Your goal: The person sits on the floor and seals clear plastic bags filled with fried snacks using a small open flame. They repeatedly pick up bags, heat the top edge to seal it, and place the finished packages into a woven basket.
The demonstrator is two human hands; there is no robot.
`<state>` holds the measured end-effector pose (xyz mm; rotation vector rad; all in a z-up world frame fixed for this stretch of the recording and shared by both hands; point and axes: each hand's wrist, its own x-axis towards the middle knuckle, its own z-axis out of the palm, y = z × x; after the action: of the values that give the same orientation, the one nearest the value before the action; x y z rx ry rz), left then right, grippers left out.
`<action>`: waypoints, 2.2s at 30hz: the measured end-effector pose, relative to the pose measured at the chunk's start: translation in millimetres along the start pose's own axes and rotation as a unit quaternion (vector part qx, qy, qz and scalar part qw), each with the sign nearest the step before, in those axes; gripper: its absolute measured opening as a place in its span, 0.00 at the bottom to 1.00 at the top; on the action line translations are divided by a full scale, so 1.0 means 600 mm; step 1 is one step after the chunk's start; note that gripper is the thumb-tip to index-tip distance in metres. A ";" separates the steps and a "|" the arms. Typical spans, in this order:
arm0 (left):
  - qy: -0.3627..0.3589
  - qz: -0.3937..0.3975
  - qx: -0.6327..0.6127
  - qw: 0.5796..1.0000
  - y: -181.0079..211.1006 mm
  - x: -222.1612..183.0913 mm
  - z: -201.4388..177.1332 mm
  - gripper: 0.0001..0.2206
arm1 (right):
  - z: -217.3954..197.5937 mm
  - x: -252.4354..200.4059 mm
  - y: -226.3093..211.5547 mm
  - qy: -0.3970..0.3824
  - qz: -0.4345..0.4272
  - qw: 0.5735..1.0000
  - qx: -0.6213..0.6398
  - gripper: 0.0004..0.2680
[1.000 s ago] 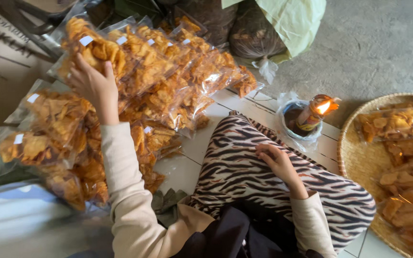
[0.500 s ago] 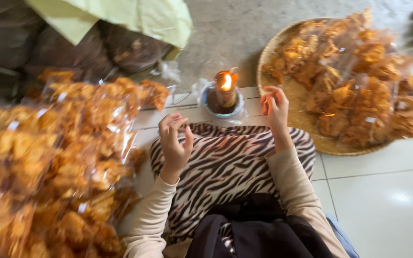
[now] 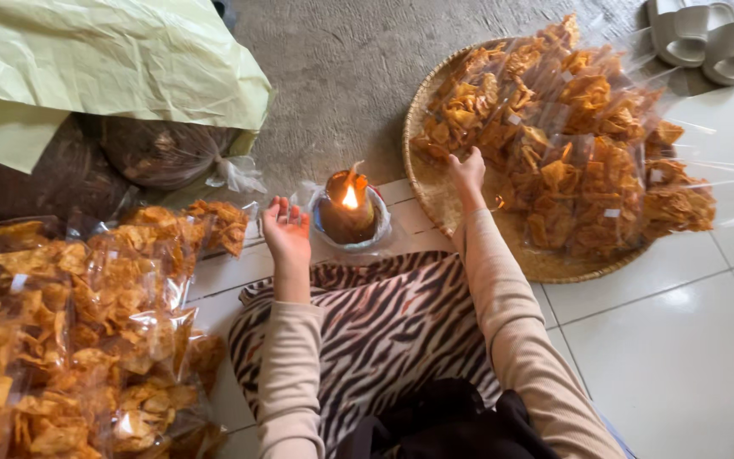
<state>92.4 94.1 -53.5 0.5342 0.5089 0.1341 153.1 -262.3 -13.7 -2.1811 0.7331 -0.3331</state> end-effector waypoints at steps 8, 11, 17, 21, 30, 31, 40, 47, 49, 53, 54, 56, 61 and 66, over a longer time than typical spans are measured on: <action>0.081 0.022 -0.005 0.996 0.006 -0.002 0.003 0.18 | 0.071 0.058 0.007 0.026 -0.018 0.944 0.328 0.35; 0.077 0.052 0.043 0.995 -0.003 0.005 0.010 0.21 | 0.094 0.088 0.022 0.020 0.065 0.925 0.375 0.31; 0.097 0.081 0.088 0.988 -0.010 -0.001 0.027 0.21 | 0.114 0.111 0.059 -0.047 0.016 0.931 0.362 0.22; 0.077 0.167 0.144 0.972 -0.005 -0.008 0.038 0.18 | 0.112 0.108 0.070 -0.119 -0.006 0.898 0.424 0.17; 0.006 0.398 0.228 0.889 0.005 -0.056 0.042 0.20 | 0.087 0.084 0.043 -0.076 -0.090 0.865 0.487 0.23; 0.002 0.405 0.232 0.885 0.007 -0.063 0.041 0.20 | 0.081 0.079 0.036 -0.076 -0.134 0.846 0.511 0.25; -0.065 0.429 0.251 0.865 -0.005 -0.109 0.017 0.20 | -0.019 0.053 0.022 -0.137 -0.111 0.805 0.566 0.26; -0.198 0.442 0.354 0.800 -0.037 -0.174 0.001 0.09 | -0.077 -0.035 0.081 -0.283 -0.044 0.716 0.637 0.24; -0.271 0.431 0.394 0.765 -0.054 -0.207 0.003 0.07 | -0.081 -0.075 0.073 -0.334 -0.045 0.686 0.645 0.24; -0.415 0.322 0.382 0.760 -0.078 -0.245 0.019 0.16 | -0.073 -0.172 0.030 -0.475 -0.058 0.597 0.644 0.23; -0.449 0.275 0.367 0.767 -0.079 -0.247 0.022 0.22 | -0.069 -0.197 0.019 -0.510 -0.060 0.575 0.637 0.23; -0.520 0.163 0.335 0.769 -0.075 -0.250 0.022 0.33 | -0.060 -0.253 0.002 -0.598 -0.070 0.526 0.601 0.23; -0.690 -0.053 0.285 0.664 -0.037 -0.238 0.013 0.40 | -0.042 -0.344 -0.016 -0.755 -0.090 0.424 0.492 0.22; -0.749 -0.236 0.188 0.590 -0.024 -0.252 0.017 0.40 | -0.036 -0.363 0.000 -0.814 -0.093 0.382 0.428 0.22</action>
<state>-33.8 39.1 11.4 0.7110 -1.0605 -0.9420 -30.7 -144.2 1.3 -0.6419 -0.7653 1.0736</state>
